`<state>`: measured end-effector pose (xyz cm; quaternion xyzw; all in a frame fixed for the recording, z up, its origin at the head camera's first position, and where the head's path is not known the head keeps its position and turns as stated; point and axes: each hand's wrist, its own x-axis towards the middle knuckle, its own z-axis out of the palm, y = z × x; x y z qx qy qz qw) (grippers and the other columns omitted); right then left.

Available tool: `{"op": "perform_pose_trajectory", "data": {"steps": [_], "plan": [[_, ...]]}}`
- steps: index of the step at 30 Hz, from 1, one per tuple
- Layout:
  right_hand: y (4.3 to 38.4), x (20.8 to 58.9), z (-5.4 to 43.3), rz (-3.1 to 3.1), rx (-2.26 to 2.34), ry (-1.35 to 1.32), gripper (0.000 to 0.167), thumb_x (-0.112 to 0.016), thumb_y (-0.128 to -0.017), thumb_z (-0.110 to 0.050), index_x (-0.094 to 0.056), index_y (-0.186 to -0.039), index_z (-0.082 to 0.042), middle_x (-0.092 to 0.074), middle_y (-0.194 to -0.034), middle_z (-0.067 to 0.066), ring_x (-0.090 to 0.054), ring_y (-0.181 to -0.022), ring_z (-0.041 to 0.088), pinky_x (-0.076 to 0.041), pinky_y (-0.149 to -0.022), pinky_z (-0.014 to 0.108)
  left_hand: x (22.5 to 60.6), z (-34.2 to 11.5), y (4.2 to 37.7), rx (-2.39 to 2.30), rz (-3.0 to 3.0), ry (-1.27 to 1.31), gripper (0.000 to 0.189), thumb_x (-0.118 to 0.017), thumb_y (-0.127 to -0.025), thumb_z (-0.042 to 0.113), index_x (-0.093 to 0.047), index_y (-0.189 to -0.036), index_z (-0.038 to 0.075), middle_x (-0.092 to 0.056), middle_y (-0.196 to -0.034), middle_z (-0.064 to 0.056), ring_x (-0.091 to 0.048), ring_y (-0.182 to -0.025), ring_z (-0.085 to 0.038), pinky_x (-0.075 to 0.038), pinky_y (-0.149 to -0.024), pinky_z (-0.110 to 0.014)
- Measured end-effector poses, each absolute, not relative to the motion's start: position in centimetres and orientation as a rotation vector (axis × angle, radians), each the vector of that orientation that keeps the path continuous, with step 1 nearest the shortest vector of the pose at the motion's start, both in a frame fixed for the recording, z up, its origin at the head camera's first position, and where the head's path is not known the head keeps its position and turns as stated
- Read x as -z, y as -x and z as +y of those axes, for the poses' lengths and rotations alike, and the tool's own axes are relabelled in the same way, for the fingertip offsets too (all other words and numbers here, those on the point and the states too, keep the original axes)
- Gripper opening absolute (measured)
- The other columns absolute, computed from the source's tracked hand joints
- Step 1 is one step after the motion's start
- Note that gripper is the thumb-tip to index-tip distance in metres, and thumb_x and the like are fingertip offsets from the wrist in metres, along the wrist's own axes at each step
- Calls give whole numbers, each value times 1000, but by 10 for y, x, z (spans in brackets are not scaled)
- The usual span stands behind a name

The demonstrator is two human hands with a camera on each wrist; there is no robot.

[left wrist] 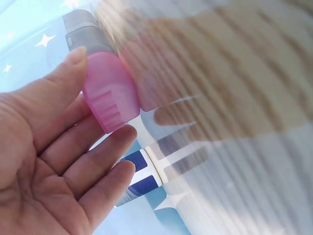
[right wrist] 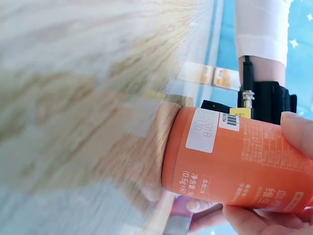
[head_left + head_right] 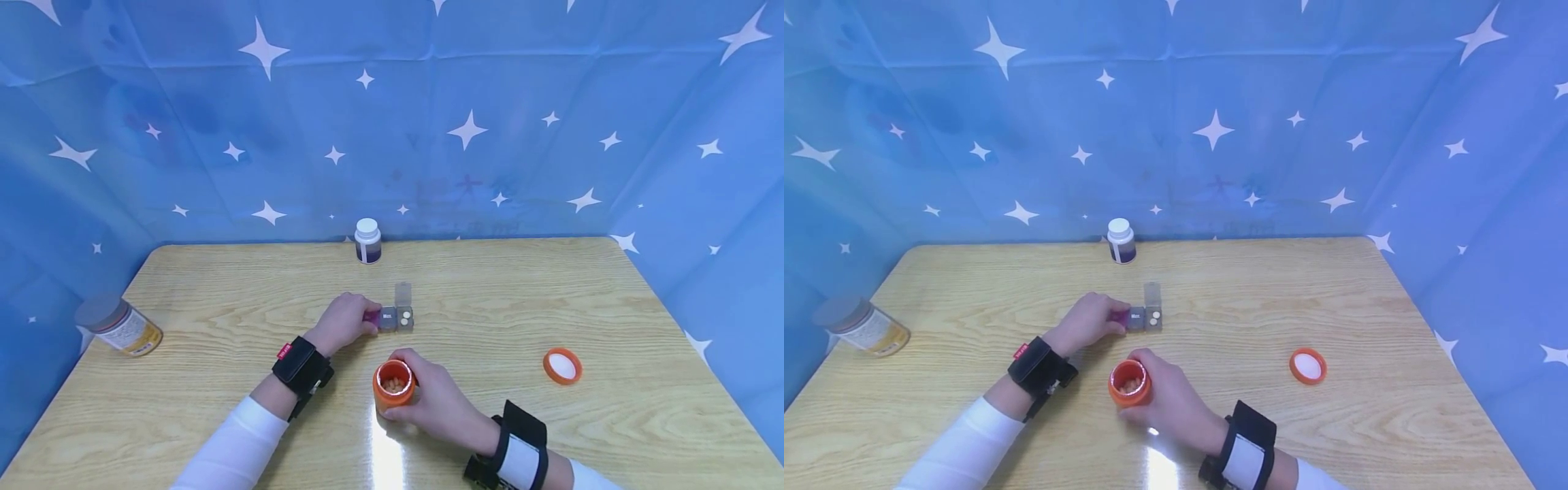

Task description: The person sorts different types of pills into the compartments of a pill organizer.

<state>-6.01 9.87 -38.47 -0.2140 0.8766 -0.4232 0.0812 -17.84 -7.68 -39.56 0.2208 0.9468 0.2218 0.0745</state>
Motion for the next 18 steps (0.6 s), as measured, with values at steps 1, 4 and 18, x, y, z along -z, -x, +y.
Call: {"op": "perform_pose_trajectory", "data": {"steps": [1,4,18], "plan": [[60,384,99,2617,1262,636,59,-82,-66,-15,-50,-115,-12,-63,-106,-1,-60,-98,15,-49,-86,30,396,-77,178,-670,2841,-665,31,-75,-75,14,-70,-106,10,-63,-76,0,-47,-67,-11,-40,-61,-24],[60,383,99,2613,1254,625,59,-82,-66,-16,-50,-116,-12,-63,-106,-1,-60,-98,15,-49,-87,31,396,-78,178,-685,2840,-671,31,-75,-75,14,-70,-106,10,-63,-76,1,-47,-66,-11,-39,-61,-23],[61,386,99,2607,1250,633,60,-82,-67,-16,-49,-117,-12,-64,-107,0,-61,-99,15,-50,-88,32,378,-96,166,-964,2824,-690,67,-60,-88,36,-34,-142,7,-55,-131,-16,-53,-118,-30,-42,-100,-43]]}}
